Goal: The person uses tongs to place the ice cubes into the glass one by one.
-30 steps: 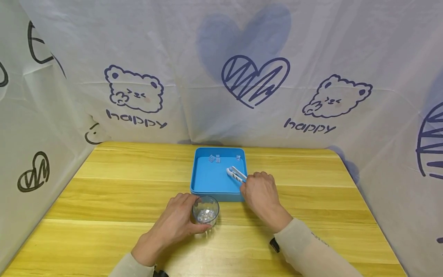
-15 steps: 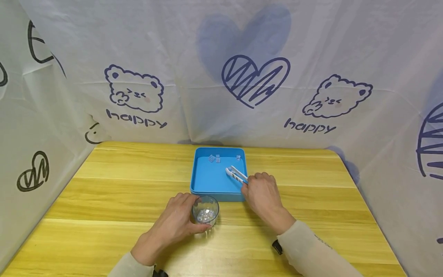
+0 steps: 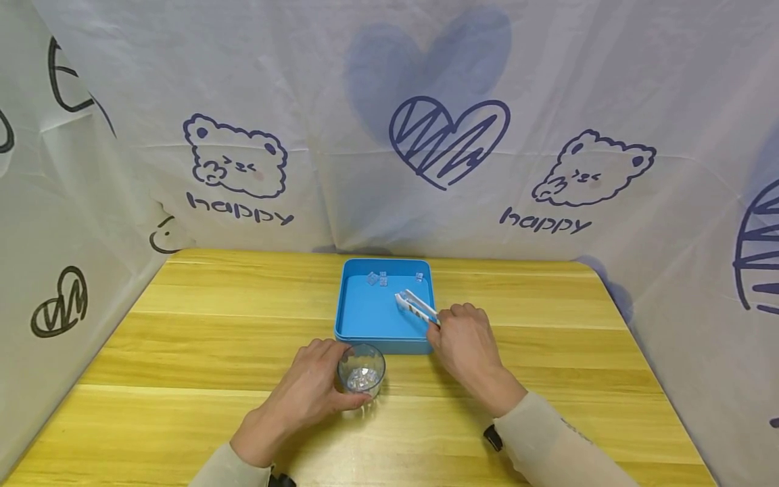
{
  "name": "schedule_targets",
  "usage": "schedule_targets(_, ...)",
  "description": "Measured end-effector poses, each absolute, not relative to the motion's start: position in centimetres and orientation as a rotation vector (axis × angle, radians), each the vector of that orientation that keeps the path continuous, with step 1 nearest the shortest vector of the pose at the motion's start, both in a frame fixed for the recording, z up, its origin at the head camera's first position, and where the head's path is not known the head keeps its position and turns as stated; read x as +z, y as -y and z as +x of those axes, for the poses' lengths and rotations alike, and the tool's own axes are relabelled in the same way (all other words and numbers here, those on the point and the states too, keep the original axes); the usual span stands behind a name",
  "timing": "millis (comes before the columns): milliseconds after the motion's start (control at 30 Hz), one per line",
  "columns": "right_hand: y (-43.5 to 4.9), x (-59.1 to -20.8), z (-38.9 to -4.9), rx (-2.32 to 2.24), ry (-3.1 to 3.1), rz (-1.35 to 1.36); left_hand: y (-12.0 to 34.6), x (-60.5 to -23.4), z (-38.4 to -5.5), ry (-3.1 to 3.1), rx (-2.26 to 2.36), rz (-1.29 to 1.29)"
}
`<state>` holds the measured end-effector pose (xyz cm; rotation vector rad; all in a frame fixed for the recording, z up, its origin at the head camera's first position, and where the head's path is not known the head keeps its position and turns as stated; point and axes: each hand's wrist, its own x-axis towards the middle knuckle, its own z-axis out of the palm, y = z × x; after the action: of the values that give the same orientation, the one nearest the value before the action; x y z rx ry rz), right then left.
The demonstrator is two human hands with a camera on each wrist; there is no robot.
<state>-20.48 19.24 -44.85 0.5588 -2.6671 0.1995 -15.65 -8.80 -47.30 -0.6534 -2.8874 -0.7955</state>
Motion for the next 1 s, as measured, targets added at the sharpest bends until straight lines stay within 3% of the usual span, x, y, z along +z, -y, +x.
schedule_targets(1000, -19.6, -41.7, -15.6, 0.34, 2.404, 0.738, 8.8, -47.4, -15.6, 2.89, -0.806, -0.645)
